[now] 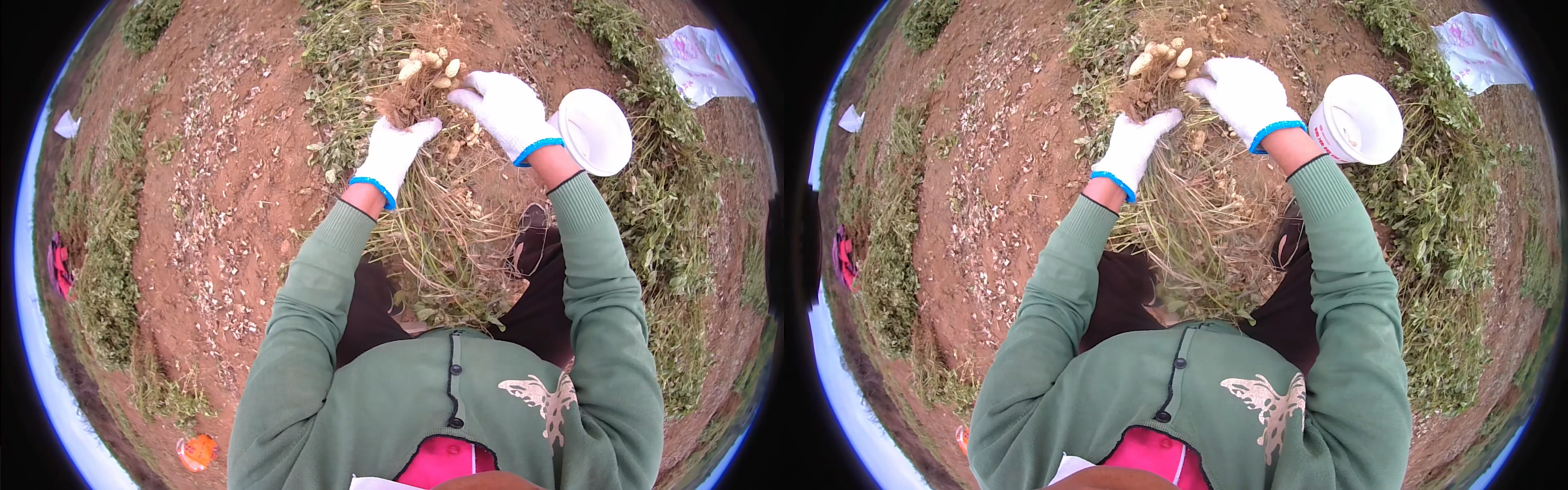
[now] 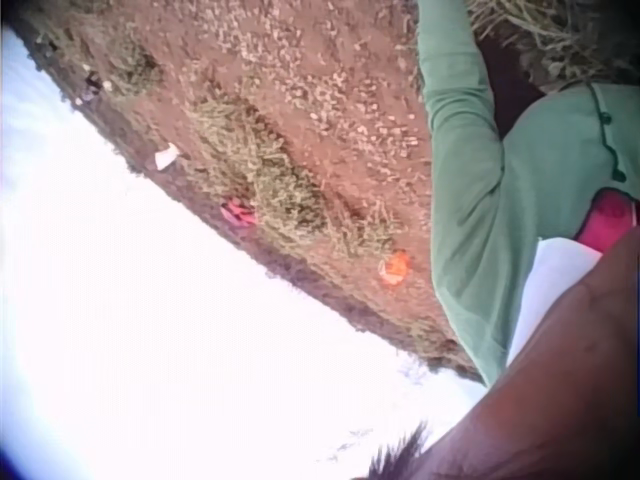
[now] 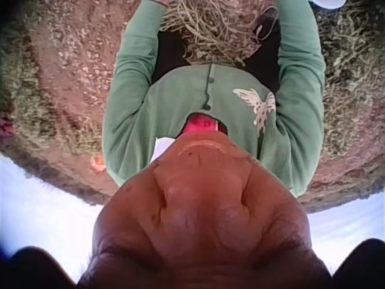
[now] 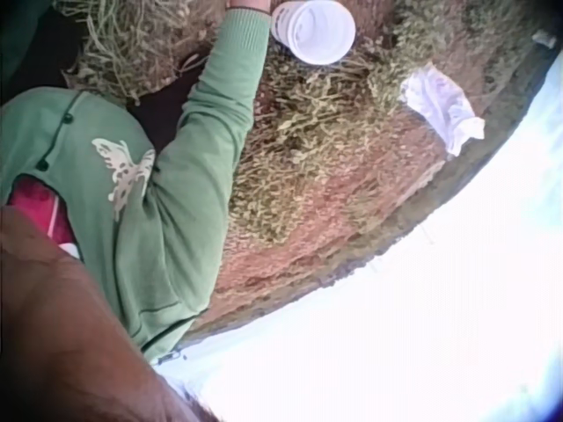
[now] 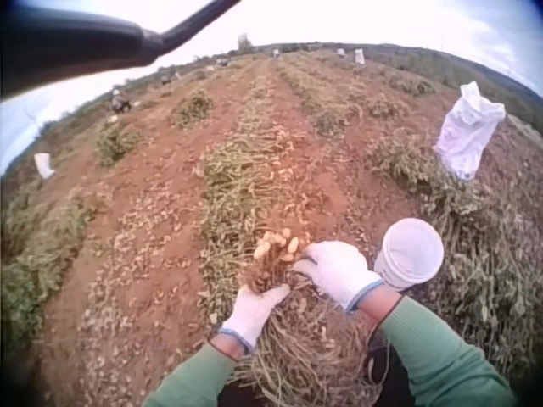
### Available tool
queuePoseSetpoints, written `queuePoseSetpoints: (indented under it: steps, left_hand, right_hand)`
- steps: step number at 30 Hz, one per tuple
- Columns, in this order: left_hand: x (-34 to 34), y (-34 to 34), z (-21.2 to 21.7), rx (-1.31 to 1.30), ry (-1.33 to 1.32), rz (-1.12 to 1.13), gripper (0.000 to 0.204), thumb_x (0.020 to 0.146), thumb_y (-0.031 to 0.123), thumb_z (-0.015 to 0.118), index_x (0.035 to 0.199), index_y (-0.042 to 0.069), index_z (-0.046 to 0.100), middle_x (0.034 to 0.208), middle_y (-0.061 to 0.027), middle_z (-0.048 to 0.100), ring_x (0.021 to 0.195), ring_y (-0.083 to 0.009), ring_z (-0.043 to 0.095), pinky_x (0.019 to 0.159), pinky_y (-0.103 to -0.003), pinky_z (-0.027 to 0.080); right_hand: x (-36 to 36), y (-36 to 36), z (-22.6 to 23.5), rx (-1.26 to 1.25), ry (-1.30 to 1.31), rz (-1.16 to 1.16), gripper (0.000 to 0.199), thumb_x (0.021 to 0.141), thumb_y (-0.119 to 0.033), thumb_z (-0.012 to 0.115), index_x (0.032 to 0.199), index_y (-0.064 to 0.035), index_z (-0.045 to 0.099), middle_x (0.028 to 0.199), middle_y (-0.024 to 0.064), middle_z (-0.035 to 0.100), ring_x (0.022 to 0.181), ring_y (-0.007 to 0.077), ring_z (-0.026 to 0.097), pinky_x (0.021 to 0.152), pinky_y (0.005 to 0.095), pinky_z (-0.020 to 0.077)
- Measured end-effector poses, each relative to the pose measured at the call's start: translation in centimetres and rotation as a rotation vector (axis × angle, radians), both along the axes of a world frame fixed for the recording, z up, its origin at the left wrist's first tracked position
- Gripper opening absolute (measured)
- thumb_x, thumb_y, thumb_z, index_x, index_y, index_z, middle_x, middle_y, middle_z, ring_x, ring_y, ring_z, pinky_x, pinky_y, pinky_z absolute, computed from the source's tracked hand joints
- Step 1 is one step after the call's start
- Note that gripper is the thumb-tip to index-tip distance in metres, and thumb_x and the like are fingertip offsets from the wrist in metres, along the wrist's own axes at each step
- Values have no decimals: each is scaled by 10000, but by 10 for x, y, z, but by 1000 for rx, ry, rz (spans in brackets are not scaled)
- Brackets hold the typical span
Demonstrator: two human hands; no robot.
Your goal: The person harvests peanuts by hand, pulling plants from the soil and shaking off dirt. They separate peanuts from the roots and place them into a white bucket while working in an outdoor field.
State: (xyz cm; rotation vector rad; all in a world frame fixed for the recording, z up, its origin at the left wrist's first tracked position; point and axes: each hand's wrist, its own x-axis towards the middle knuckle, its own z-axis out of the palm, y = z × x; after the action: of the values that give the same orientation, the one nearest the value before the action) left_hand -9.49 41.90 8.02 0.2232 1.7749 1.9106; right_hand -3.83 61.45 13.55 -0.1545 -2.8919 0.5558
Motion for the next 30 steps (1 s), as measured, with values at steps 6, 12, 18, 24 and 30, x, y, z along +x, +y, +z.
queuePoseSetpoints:
  steps: [6,12,18,24,30]
  left_hand:
    - [0,-1,0,-7,-7,23,511,785,209,847,1185,-52,667,1174,-101,703,1026,-181,662,931,-335,511]
    - [-35,-24,-26,-106,-90,98,497,812,234,823,1203,-40,683,1188,-111,701,1101,-203,644,989,-351,486]
    - [-14,-15,8,-8,-77,-46,458,829,209,803,1208,-22,689,1184,-85,709,1112,-176,643,994,-347,485]
    - [-18,-19,0,-40,-116,-36,454,832,201,796,1213,-22,688,1202,-94,705,1105,-184,653,973,-339,500]
    - [-16,-16,3,17,-182,-48,529,801,250,831,1217,-37,673,1168,-86,705,1104,-166,630,1013,-341,463]
  right_hand:
    - [11,68,-15,315,-75,-286,429,949,-459,580,985,-49,703,969,197,705,982,373,667,867,476,514]
    - [63,172,-10,64,-230,-585,467,922,-456,595,1071,-31,724,1101,224,700,1048,394,653,917,465,501]
    - [97,263,-104,-654,161,-976,631,868,-316,767,1332,66,577,1187,217,687,1098,291,664,950,395,500]
    - [79,260,-104,-543,90,-878,737,872,-348,748,1433,51,487,1421,215,559,1263,300,581,1049,379,455]
    - [28,122,-11,-511,-9,-330,632,904,-458,689,1319,15,621,1301,170,660,1212,269,619,1032,362,464]
